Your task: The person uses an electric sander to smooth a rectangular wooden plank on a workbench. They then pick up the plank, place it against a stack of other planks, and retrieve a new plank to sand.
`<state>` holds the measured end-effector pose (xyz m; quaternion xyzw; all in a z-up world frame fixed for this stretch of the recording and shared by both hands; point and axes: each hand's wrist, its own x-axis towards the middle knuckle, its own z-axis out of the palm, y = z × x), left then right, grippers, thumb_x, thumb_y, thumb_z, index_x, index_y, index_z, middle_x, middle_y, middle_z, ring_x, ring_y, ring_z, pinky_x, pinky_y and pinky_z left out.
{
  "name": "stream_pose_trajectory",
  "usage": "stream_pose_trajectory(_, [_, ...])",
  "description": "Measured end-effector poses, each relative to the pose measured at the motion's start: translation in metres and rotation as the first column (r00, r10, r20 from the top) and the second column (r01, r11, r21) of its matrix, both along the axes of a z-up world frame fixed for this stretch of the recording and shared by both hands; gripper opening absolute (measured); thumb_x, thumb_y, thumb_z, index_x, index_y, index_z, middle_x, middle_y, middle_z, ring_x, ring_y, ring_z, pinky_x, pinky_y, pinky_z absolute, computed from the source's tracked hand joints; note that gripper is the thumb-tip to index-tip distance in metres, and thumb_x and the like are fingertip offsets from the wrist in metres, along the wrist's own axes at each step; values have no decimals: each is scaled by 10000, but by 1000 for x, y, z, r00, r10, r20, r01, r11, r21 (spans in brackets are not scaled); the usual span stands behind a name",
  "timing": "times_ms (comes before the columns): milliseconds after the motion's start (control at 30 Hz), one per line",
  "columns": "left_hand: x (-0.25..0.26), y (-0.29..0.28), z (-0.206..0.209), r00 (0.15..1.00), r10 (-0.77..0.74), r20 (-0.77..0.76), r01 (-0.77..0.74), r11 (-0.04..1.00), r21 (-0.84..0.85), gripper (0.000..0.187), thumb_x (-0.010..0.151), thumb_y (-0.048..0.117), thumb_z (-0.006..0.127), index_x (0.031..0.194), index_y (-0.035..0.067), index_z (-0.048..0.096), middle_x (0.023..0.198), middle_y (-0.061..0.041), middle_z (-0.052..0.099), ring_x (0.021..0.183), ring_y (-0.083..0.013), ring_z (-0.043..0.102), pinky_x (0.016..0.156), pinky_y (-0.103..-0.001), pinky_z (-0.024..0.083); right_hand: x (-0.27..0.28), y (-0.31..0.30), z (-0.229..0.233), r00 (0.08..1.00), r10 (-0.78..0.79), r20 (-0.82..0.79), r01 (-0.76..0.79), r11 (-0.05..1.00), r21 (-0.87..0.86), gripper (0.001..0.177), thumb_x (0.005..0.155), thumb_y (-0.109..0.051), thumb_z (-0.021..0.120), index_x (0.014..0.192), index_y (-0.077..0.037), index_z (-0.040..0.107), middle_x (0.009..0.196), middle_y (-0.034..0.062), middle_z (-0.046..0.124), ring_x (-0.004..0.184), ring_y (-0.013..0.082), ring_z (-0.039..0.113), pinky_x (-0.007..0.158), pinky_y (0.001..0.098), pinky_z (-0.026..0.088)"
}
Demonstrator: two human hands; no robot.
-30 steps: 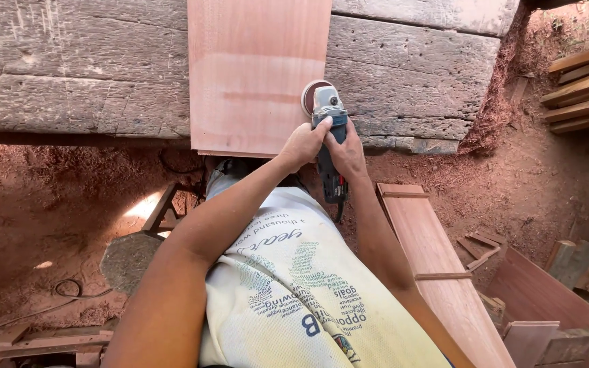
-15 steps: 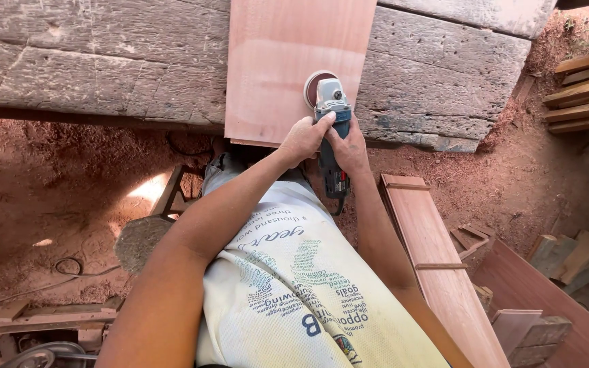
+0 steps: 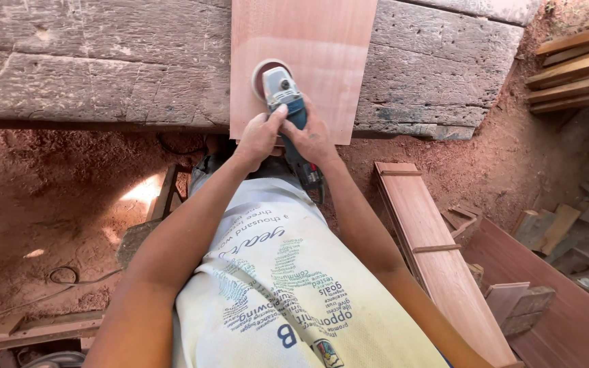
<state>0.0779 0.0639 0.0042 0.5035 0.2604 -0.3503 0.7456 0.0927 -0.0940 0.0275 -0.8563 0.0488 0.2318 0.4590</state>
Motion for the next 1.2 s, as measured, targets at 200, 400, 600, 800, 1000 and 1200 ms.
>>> stream_pose_trajectory(200, [-5, 37, -10, 999, 49, -7, -49, 997, 54, 528, 970, 554, 538, 1090, 50, 642, 966, -56, 680, 767, -178, 664, 636, -327, 556, 3, 42, 4, 999, 51, 9, -50, 994, -102, 805, 893, -471, 755, 1531, -138, 393, 1141, 219, 734, 1083, 351, 731, 908, 417, 568])
stream_pose_trajectory(400, [13, 54, 8, 999, 24, 45, -29, 995, 100, 528, 967, 538, 506, 1069, 40, 649, 965, -68, 696, 758, -194, 707, 640, -336, 574, 12, 65, 15, 997, -4, 74, 3, 1000, 10, 714, 911, -447, 722, 1496, -133, 460, 1175, 195, 749, 1109, 344, 746, 933, 414, 574])
stream_pose_trajectory(600, [32, 40, 9, 996, -81, 28, 77, 988, 132, 567, 972, 561, 499, 1075, 26, 657, 969, -76, 706, 772, -208, 708, 682, -366, 581, 23, 48, 19, 997, -73, -25, 71, 995, -74, 790, 875, -484, 725, 1518, -157, 404, 1143, 182, 742, 1074, 317, 743, 907, 398, 573])
stream_pose_trajectory(800, [38, -8, 6, 986, -164, 11, 163, 984, 72, 535, 956, 555, 522, 1036, 48, 672, 962, -58, 697, 786, -196, 680, 682, -390, 571, 18, -5, 12, 995, -102, 7, 102, 995, -15, 762, 897, -457, 743, 1519, -154, 425, 1221, 166, 722, 1134, 287, 724, 948, 391, 564])
stream_pose_trajectory(1000, [43, -52, -3, 981, -194, 0, 194, 980, 36, 543, 957, 563, 542, 1010, 36, 660, 949, -67, 679, 778, -196, 650, 678, -405, 583, 18, -50, 15, 991, -135, -17, 133, 988, -81, 785, 875, -434, 756, 1524, -149, 418, 1213, 156, 704, 1105, 267, 706, 925, 386, 557])
stream_pose_trajectory(1200, [53, -95, 0, 974, -228, -8, 228, 974, 14, 549, 944, 560, 543, 1024, 30, 664, 959, -70, 679, 800, -202, 674, 663, -413, 602, 19, -95, 10, 977, -199, -76, 199, 980, -13, 712, 907, -386, 771, 1485, -104, 466, 1185, 130, 727, 1056, 206, 732, 908, 347, 588])
